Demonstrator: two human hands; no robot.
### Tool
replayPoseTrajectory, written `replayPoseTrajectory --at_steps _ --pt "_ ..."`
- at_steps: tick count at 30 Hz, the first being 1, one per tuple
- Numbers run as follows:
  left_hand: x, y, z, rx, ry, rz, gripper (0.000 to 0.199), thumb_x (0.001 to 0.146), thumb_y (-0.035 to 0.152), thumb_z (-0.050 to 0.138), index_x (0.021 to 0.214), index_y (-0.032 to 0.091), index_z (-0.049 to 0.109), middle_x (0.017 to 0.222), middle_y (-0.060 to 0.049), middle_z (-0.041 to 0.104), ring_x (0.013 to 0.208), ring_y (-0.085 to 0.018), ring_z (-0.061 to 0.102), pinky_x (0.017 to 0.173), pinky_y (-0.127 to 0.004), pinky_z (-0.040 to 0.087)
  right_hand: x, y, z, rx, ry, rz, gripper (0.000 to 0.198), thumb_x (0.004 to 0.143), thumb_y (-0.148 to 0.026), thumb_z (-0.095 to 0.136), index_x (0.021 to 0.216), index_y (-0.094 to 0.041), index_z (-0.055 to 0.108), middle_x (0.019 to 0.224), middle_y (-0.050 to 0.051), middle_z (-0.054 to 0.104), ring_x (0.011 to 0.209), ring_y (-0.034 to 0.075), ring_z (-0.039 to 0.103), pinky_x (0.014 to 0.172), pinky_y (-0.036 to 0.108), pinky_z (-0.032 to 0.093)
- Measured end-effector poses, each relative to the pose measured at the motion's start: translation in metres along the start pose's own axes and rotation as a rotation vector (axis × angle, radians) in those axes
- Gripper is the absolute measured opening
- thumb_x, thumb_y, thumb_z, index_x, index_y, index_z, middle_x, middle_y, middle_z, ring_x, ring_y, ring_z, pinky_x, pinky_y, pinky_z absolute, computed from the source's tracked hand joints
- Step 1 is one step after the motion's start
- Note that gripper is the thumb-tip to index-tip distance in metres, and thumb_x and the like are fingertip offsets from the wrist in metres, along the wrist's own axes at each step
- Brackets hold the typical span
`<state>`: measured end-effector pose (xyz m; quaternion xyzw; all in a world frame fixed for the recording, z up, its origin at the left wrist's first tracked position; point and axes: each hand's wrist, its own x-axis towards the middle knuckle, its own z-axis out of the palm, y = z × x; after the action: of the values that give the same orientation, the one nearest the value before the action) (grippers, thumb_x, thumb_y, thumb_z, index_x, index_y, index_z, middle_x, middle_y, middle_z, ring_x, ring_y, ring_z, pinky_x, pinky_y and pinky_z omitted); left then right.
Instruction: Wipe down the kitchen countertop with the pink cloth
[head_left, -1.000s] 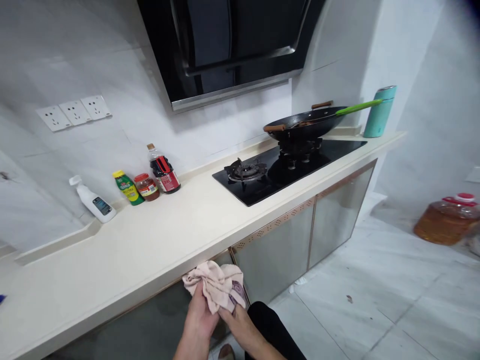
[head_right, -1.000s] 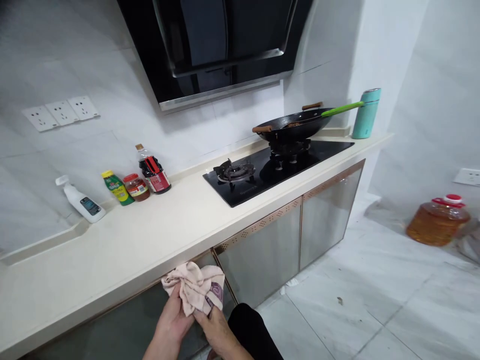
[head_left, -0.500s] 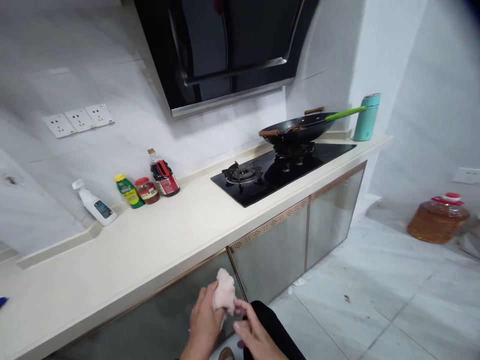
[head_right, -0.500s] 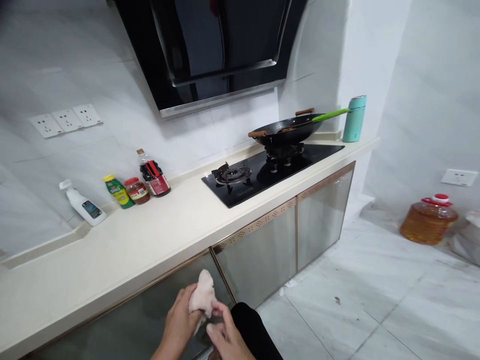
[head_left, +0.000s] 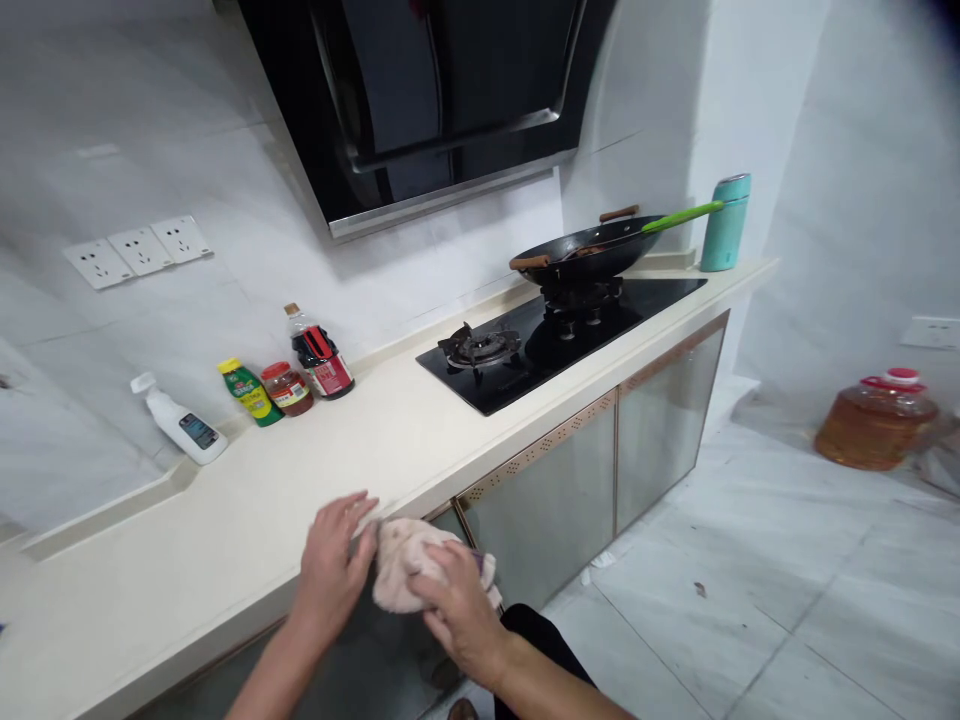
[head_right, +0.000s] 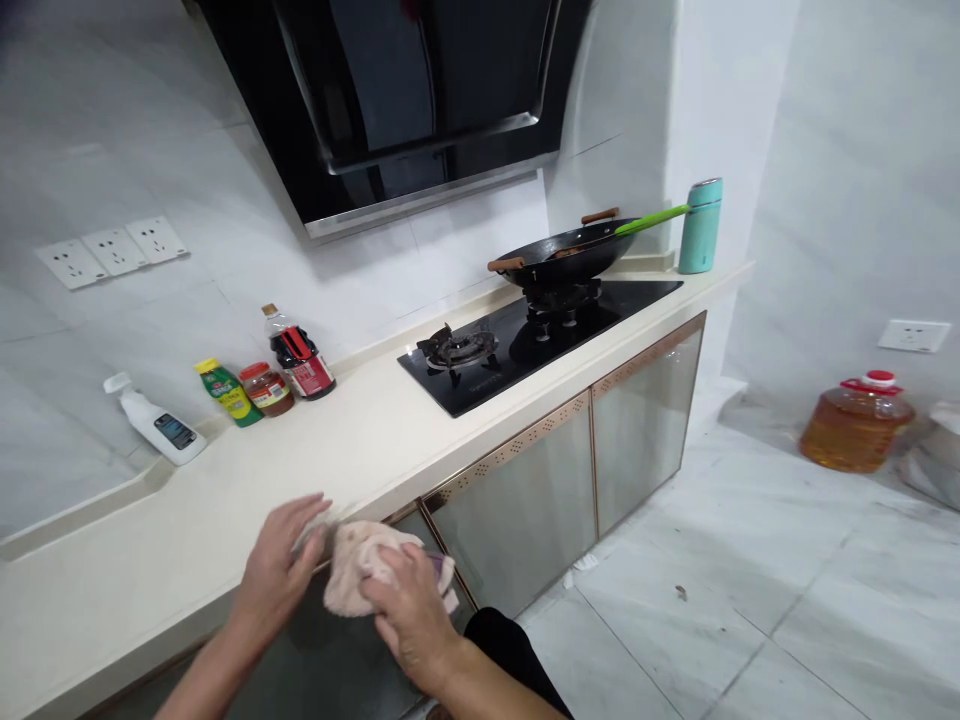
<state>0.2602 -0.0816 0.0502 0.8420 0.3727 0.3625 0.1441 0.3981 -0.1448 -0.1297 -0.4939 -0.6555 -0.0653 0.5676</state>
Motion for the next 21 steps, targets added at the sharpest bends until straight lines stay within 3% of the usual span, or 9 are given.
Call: replayPoseTrajectory --at_steps 4,7,10,16,18,21 --pt "0.046 -0.017 0.002 0.388 -0.195 0.149 0.035 0.089 0.042 0.056 0.119 0.028 0.068 0.139 -0.012 0.059 0.134 -0.033 0.045 0.113 -0.055 0.031 0.032 0.011 0.036 -0.314 -0.112 -0.397 0.018 0.094 -0.024 0.063 0.109 -0.035 0.065 0.131 -0.002 0.058 0.117 0.028 0.046 0.093 0.047 0.044" --pt "0.057 -0.031 0.017 0.462 -0.306 0.165 0.039 0.094 0.045 0.05 0.126 0.029 0.065 0.142 -0.012 0.058 0.134 -0.031 0.047 0.11 -0.052 0.033 0.038 0.03 0.037 -0.38 -0.113 -0.497 0.022 0.095 -0.024 0.062 0.112 -0.037 0.064 0.135 -0.004 0.056 0.117 0.026 0.046 0.094 0.048 0.041" --pt "0.057 -0.04 0.024 0.439 -0.33 0.131 0.043 0.096 0.049 0.045 0.132 0.03 0.061 0.144 -0.01 0.055 0.133 -0.029 0.047 0.108 -0.049 0.035 0.031 0.063 0.004 -0.443 -0.104 -0.331 0.029 0.091 -0.018 0.065 0.113 -0.036 0.065 0.134 0.0 0.056 0.12 0.029 0.045 0.098 0.05 0.039" --pt "0.062 -0.039 0.024 0.413 -0.351 0.093 0.045 0.095 0.054 0.045 0.131 0.031 0.06 0.14 -0.01 0.056 0.132 -0.03 0.047 0.106 -0.05 0.035 0.033 0.151 -0.09 -0.551 0.113 0.282 0.039 0.079 -0.007 0.061 0.115 -0.022 0.062 0.134 0.014 0.051 0.12 0.035 0.045 0.093 0.05 0.044" --pt "0.064 -0.038 0.026 0.427 -0.334 0.108 0.045 0.095 0.054 0.045 0.131 0.031 0.06 0.138 -0.01 0.057 0.13 -0.03 0.047 0.105 -0.05 0.035 0.037 0.161 -0.099 -0.495 0.208 0.354 0.036 0.079 -0.01 0.058 0.113 -0.02 0.06 0.139 0.015 0.046 0.125 0.036 0.042 0.097 0.055 0.042" --pt "0.065 -0.038 0.029 0.452 -0.315 0.126 0.046 0.095 0.055 0.045 0.13 0.031 0.06 0.137 -0.011 0.058 0.129 -0.031 0.048 0.103 -0.05 0.037 0.032 0.143 -0.077 -0.417 0.251 0.324 0.03 0.08 -0.012 0.053 0.108 -0.02 0.061 0.146 0.015 0.039 0.138 0.04 0.031 0.103 0.062 0.036"
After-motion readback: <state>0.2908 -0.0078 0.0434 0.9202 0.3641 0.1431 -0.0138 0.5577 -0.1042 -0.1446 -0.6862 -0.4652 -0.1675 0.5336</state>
